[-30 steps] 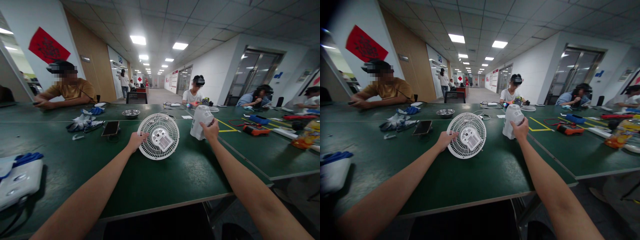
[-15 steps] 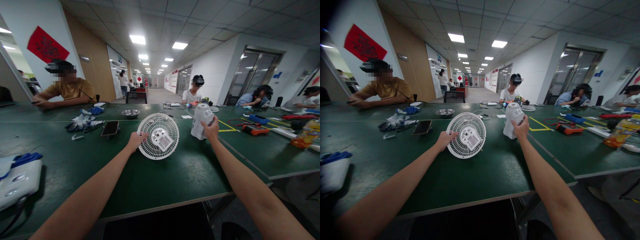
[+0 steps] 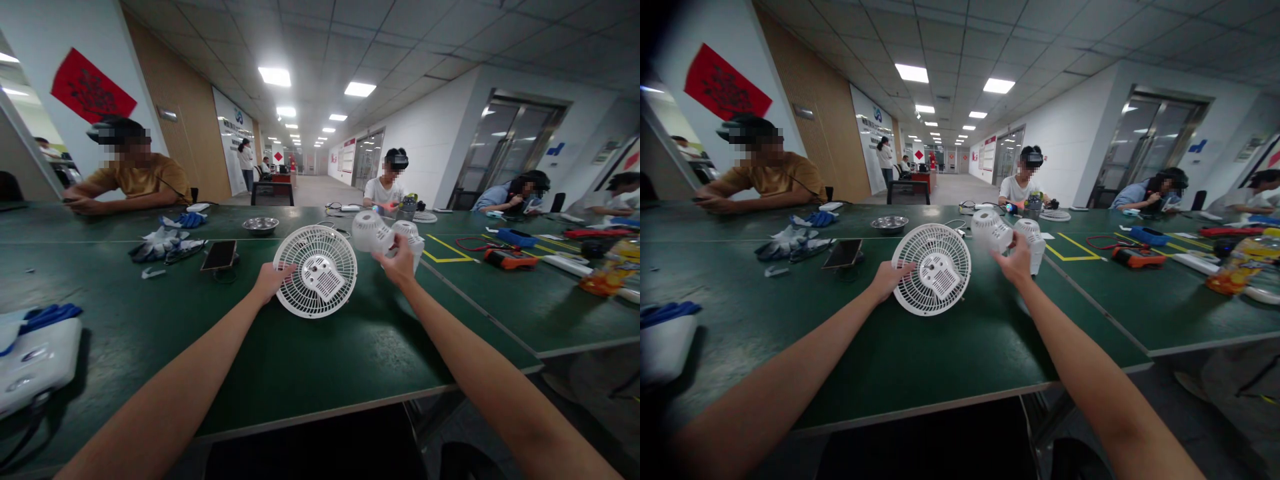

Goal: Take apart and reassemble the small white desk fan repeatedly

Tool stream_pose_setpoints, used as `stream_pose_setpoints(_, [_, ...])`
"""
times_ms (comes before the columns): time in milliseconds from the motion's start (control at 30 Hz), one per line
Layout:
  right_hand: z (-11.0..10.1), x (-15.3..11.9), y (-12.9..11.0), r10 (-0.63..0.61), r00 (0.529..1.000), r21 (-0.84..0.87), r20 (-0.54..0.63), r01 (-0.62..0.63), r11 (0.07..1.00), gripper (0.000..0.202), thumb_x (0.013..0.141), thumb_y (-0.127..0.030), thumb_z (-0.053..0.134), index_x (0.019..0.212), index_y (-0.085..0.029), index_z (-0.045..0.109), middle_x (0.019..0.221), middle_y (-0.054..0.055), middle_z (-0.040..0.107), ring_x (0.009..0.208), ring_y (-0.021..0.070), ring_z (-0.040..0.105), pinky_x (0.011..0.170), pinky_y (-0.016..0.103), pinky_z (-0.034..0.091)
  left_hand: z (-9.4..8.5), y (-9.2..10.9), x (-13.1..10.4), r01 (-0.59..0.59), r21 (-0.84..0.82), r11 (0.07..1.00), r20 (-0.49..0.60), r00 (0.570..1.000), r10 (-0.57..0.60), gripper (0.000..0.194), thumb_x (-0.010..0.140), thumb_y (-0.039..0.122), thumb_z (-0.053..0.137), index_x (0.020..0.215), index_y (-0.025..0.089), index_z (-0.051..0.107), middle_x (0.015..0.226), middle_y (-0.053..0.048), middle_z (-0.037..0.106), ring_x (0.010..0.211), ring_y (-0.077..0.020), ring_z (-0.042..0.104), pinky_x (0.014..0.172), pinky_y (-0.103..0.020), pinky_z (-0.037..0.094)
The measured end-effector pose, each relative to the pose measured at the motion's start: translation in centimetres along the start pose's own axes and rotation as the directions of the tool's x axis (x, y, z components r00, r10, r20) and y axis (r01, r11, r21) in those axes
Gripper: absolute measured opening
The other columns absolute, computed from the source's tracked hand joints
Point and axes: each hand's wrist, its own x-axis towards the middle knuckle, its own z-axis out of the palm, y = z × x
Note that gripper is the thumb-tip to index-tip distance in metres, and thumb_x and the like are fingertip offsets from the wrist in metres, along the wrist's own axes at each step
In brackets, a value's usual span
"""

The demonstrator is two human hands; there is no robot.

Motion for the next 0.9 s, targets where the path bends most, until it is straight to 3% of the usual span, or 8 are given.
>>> stream_pose_setpoints(200, [4.3,-2.6,-0.4,0.213,0.915,-0.181,0.344,-0.159,0.971,0.068,0.070,-0.054,0.070,0.121,-0.014,0.052,0.106,0.013,0.068,0.090,0.0252,0.064,0.082,0.035,0.049,0.1,0.1,0.0,-0.019,0.022,1.000,-0.026,0.999,0.020,0.034,0.065,0.039,0.082,0.080,0.010,0.072,0.074,-0.010,0.073,0.066,-0.0221,0.069,0.067,-0.037,0.057])
stream_pose_setpoints(433, [4.7,-2.9,0.9,0.377,0.819,-0.474,0.434,-0.148,0.868,0.074,0.074,-0.066,0.064,0.124,-0.013,0.054,0.120,0.022,0.061,0.112,0.0381,0.058,0.095,0.051,0.043,-0.4,-0.9,1.0,0.030,0.000,1.000,0.019,0.999,-0.030,0.039,0.065,0.040,0.083,0.089,0.012,0.073,0.087,-0.013,0.075,0.075,-0.0256,0.071,0.070,-0.041,0.058])
stream_pose_setpoints(600, [3.7,-2.5,-1.2,0.088,0.929,-0.231,0.360,-0.002,0.973,0.056,0.083,-0.052,0.058,0.126,-0.016,0.056,0.122,0.018,0.058,0.119,0.0325,0.052,0.104,0.048,0.038,-0.5,-1.2,1.2,-0.032,0.019,0.999,-0.028,0.999,0.032,0.036,0.067,0.035,0.082,0.093,0.013,0.070,0.092,-0.011,0.075,0.080,-0.0250,0.071,0.074,-0.041,0.057])
stream_pose_setpoints(700, [3.3,-2.7,-3.5,0.114,0.913,0.064,0.392,-0.151,0.986,0.042,0.086,-0.054,0.053,0.105,-0.018,0.064,0.105,0.012,0.065,0.099,0.0274,0.062,0.093,0.045,0.048,-0.5,-1.1,1.1,-0.072,0.033,0.997,-0.043,0.996,0.074,0.038,0.067,0.034,0.082,0.095,0.013,0.067,0.091,-0.010,0.074,0.080,-0.0240,0.070,0.075,-0.040,0.057])
stream_pose_setpoints(733, [3.3,-3.0,-4.4,0.189,0.855,0.163,0.483,-0.300,0.940,0.043,0.088,-0.057,0.049,0.100,-0.018,0.064,0.095,0.011,0.067,0.089,0.0254,0.064,0.085,0.043,0.052,-0.5,-1.0,1.0,-0.077,0.034,0.996,-0.043,0.996,0.078,0.038,0.067,0.033,0.081,0.096,0.013,0.067,0.092,-0.010,0.074,0.081,-0.0238,0.070,0.075,-0.040,0.057])
stream_pose_setpoints(800, [3.6,-4.0,-6.2,0.277,0.622,0.278,0.732,-0.644,0.713,0.050,0.091,-0.062,0.041,0.102,-0.018,0.061,0.082,0.009,0.068,0.073,0.0225,0.066,0.069,0.038,0.056,-0.4,-0.7,0.8,-0.066,0.031,0.997,-0.040,0.997,0.068,0.039,0.067,0.033,0.081,0.096,0.013,0.066,0.093,-0.010,0.073,0.080,-0.0233,0.070,0.075,-0.040,0.057])
stream_pose_setpoints(867, [3.9,-5.1,-7.7,0.185,0.358,0.227,0.915,-0.838,0.496,0.055,0.091,-0.066,0.037,0.104,-0.018,0.061,0.081,0.010,0.070,0.068,0.0206,0.068,0.060,0.032,0.056,-0.4,-0.4,0.6,-0.048,0.035,0.998,-0.036,0.998,0.050,0.038,0.066,0.033,0.082,0.095,0.013,0.066,0.092,-0.010,0.073,0.080,-0.0233,0.070,0.074,-0.040,0.057])
stream_pose_setpoints(900, [4.0,-5.5,-8.4,0.120,0.270,0.201,0.955,-0.891,0.407,0.057,0.092,-0.067,0.035,0.106,-0.018,0.060,0.084,0.010,0.070,0.070,0.0200,0.069,0.061,0.031,0.057,-0.4,-0.2,0.5,-0.047,0.040,0.998,-0.034,0.998,0.048,0.038,0.067,0.034,0.081,0.095,0.013,0.066,0.092,-0.010,0.073,0.079,-0.0234,0.070,0.074,-0.040,0.057])
